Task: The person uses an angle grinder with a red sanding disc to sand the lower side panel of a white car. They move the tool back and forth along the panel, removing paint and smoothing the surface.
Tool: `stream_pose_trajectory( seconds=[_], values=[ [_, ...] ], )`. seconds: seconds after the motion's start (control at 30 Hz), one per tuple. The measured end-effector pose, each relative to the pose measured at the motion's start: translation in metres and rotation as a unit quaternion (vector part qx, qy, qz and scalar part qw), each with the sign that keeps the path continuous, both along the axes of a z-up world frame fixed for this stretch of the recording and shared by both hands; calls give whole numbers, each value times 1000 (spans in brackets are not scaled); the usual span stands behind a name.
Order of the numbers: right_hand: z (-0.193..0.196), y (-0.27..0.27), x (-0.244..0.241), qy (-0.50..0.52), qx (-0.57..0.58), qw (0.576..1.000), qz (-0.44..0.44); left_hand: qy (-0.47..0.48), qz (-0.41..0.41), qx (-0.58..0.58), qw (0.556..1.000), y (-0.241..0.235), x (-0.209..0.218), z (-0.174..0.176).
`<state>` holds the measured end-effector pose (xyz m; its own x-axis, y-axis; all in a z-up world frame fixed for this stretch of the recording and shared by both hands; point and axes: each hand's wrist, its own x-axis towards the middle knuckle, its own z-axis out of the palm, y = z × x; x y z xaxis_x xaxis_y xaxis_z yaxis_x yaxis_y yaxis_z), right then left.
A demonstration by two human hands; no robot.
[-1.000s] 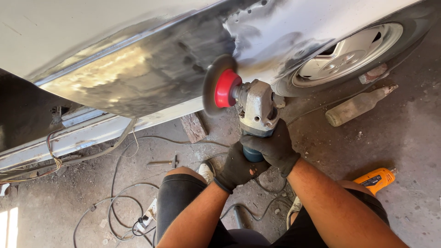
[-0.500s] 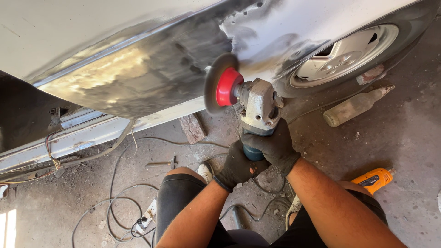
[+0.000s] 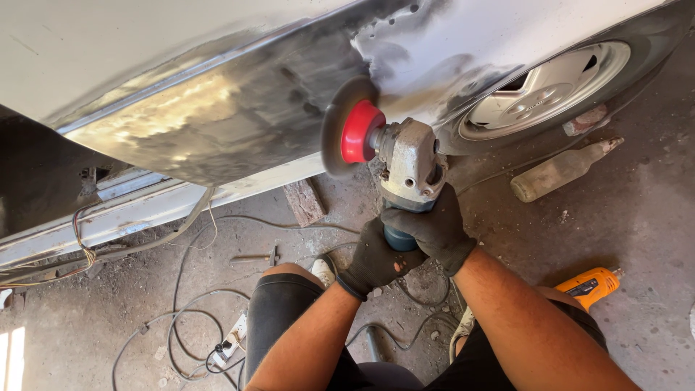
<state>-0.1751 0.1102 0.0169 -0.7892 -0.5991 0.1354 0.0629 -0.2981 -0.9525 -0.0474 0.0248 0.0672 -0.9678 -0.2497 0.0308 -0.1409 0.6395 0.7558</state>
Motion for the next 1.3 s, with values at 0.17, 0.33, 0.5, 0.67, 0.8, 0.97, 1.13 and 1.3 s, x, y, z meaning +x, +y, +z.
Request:
stream_pose_trajectory(
  seconds=[0.17,0.33,0.5,0.67,0.8,0.97,1.13,1.3],
  values=[
    [1,2,3,-7,24,1000,-1,67,60,147,985,-7,4,-53],
    [-13,-2,9,-32,79,996,-3,27,29,92,995,2,18,-29],
    [43,-13,29,-4,56,998,5,204,-134,-274,930,-41,24,-75],
    [26,-24,38,20,78,997,-7,205,-121,-285,929,-48,33,-78],
    [37,-29,43,11,70,997,-6,206,-112,-296,926,-52,39,-81],
    [27,-37,46,-11,86,996,20,207,-106,-307,923,-54,46,-86],
    [29,-42,52,-20,102,994,18,207,-96,-318,920,-56,53,-90],
    [14,-40,48,-22,102,994,41,212,-91,-332,915,-55,54,-94]
  ],
)
